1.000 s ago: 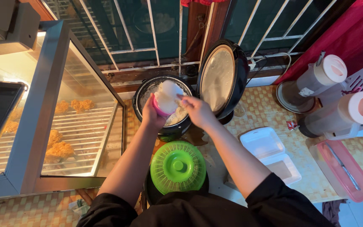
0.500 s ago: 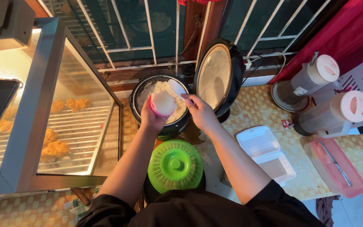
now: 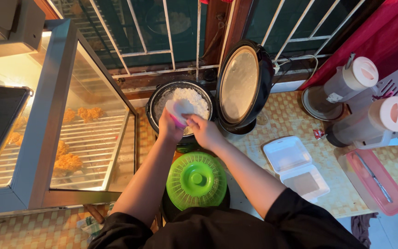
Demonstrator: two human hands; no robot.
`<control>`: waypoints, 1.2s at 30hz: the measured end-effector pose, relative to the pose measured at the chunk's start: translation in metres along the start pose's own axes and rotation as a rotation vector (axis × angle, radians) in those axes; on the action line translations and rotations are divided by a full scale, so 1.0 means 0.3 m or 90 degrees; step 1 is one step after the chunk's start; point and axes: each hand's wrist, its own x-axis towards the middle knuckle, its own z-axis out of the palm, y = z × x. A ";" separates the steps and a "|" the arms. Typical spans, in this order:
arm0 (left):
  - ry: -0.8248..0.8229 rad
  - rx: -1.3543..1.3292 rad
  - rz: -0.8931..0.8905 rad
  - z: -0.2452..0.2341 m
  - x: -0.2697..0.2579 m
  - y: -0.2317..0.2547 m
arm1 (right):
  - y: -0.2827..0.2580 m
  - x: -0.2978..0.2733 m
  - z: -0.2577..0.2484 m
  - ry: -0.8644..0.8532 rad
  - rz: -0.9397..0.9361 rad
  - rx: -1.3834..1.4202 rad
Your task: The person scoops cooked rice from a rice cooker into a small pink container, then places it into a white styrofoam box. They use tongs to transfer fried food from a strainer into a paper bag, which is then placed into the same styrofoam box. The person closes the box and wraps it in brown paper.
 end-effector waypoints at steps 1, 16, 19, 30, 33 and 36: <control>0.023 0.006 0.006 0.002 -0.003 -0.001 | 0.024 0.027 0.008 0.012 0.004 0.004; 0.073 -0.106 -0.024 0.085 -0.077 0.037 | 0.142 0.012 0.062 0.046 -0.020 0.034; 0.044 -0.070 -0.025 0.098 -0.063 0.052 | 0.089 0.041 0.011 -0.027 0.090 -0.035; 0.052 -0.077 -0.074 0.189 -0.069 0.091 | 0.015 -0.018 0.018 0.108 -0.144 -0.095; 0.068 -0.094 -0.085 0.179 -0.076 0.079 | 0.027 -0.007 0.000 0.055 -0.084 -0.095; 0.018 -0.073 -0.039 0.139 -0.071 0.063 | 0.054 0.068 -0.069 -0.040 0.071 -0.055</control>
